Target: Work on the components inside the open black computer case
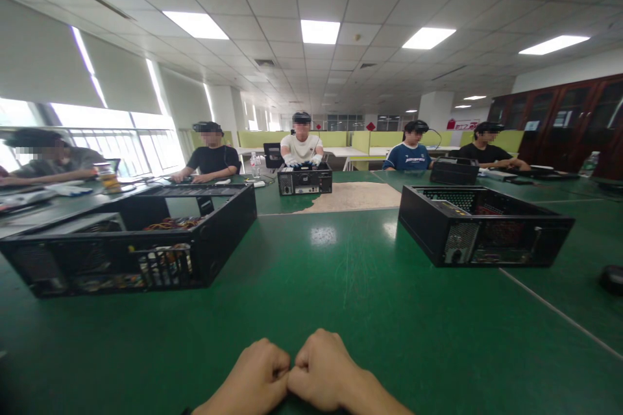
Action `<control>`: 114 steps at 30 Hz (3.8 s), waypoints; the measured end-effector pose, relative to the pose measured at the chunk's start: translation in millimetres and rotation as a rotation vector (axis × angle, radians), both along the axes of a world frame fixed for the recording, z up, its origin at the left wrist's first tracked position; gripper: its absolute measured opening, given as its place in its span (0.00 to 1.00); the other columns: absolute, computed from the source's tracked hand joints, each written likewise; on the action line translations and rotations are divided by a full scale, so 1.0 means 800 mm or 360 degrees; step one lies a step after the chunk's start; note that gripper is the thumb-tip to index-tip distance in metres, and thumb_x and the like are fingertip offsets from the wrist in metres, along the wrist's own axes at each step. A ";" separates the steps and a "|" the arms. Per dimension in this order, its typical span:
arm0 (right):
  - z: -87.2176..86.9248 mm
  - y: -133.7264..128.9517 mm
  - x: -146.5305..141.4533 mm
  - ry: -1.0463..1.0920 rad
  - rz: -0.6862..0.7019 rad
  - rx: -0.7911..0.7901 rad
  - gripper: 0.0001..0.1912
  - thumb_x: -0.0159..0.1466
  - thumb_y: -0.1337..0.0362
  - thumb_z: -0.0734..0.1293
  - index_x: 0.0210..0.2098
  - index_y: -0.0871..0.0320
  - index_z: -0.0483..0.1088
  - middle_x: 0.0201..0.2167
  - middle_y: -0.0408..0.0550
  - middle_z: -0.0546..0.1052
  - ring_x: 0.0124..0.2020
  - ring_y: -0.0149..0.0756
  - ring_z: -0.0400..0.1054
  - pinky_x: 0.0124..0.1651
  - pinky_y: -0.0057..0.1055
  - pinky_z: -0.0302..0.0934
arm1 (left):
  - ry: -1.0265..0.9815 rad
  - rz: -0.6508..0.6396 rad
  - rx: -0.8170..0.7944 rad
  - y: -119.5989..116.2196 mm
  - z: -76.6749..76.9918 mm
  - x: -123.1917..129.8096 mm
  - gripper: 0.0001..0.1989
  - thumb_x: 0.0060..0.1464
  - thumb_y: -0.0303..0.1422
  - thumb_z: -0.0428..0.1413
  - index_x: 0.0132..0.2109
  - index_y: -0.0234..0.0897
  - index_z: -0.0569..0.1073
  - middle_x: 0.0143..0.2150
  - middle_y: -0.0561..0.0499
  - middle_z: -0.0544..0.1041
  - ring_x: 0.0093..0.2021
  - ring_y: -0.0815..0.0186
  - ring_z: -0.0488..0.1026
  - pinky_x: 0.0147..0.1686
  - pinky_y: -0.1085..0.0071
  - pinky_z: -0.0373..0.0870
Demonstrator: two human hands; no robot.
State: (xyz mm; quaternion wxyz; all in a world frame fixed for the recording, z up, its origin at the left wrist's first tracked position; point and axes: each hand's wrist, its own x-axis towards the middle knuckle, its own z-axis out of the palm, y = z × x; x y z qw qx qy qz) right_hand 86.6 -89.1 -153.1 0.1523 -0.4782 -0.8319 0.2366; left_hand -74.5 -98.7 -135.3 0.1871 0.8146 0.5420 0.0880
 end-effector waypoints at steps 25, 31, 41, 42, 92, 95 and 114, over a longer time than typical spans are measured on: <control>-0.002 -0.001 -0.002 0.0050 0.0000 0.0099 0.10 0.46 0.65 0.60 0.12 0.61 0.56 0.12 0.37 0.44 0.17 0.24 0.40 0.20 0.24 0.37 | -0.0064 -0.0015 0.0015 -0.001 -0.001 0.000 0.11 0.40 0.29 0.48 0.16 0.35 0.54 0.17 0.57 0.43 0.21 0.70 0.40 0.24 0.69 0.43; -0.004 -0.001 -0.001 0.0047 0.0009 0.0129 0.10 0.46 0.65 0.60 0.12 0.61 0.56 0.12 0.37 0.43 0.17 0.24 0.39 0.21 0.24 0.38 | -0.0054 -0.0022 0.0029 0.000 -0.003 -0.001 0.10 0.40 0.29 0.48 0.17 0.35 0.55 0.17 0.57 0.43 0.21 0.70 0.39 0.24 0.69 0.43; -0.001 -0.001 -0.002 0.0014 0.0000 0.0081 0.10 0.46 0.66 0.60 0.12 0.61 0.56 0.12 0.37 0.43 0.17 0.24 0.39 0.21 0.25 0.38 | -0.0046 -0.0007 0.0041 0.000 -0.003 -0.001 0.10 0.40 0.29 0.48 0.16 0.35 0.55 0.17 0.57 0.43 0.21 0.70 0.39 0.24 0.69 0.42; -0.001 -0.001 -0.002 0.0014 0.0001 0.0091 0.10 0.46 0.65 0.60 0.12 0.61 0.56 0.12 0.37 0.43 0.17 0.24 0.39 0.21 0.25 0.38 | -0.0056 -0.0011 0.0048 0.000 -0.004 -0.001 0.10 0.40 0.29 0.48 0.16 0.35 0.55 0.17 0.57 0.43 0.21 0.70 0.39 0.24 0.69 0.42; -0.001 -0.003 -0.001 -0.0026 0.0011 0.0082 0.10 0.47 0.66 0.60 0.12 0.61 0.58 0.10 0.36 0.52 0.18 0.24 0.39 0.21 0.25 0.39 | -0.0055 -0.0012 0.0072 -0.002 -0.005 -0.001 0.10 0.40 0.29 0.48 0.16 0.35 0.55 0.17 0.57 0.44 0.21 0.70 0.39 0.24 0.69 0.42; -0.002 -0.002 -0.001 -0.0029 0.0024 0.0076 0.10 0.47 0.66 0.60 0.12 0.61 0.58 0.10 0.36 0.52 0.18 0.24 0.39 0.21 0.25 0.39 | -0.0052 -0.0008 0.0077 -0.001 -0.006 0.000 0.10 0.40 0.29 0.48 0.16 0.35 0.56 0.17 0.57 0.44 0.21 0.70 0.40 0.24 0.69 0.41; -0.003 -0.001 -0.002 -0.0083 0.0017 0.0114 0.10 0.48 0.66 0.60 0.13 0.61 0.60 0.11 0.36 0.54 0.18 0.25 0.40 0.22 0.25 0.39 | -0.0024 -0.0011 0.0036 -0.002 -0.002 0.000 0.11 0.41 0.30 0.47 0.16 0.35 0.54 0.17 0.57 0.45 0.22 0.70 0.39 0.24 0.69 0.43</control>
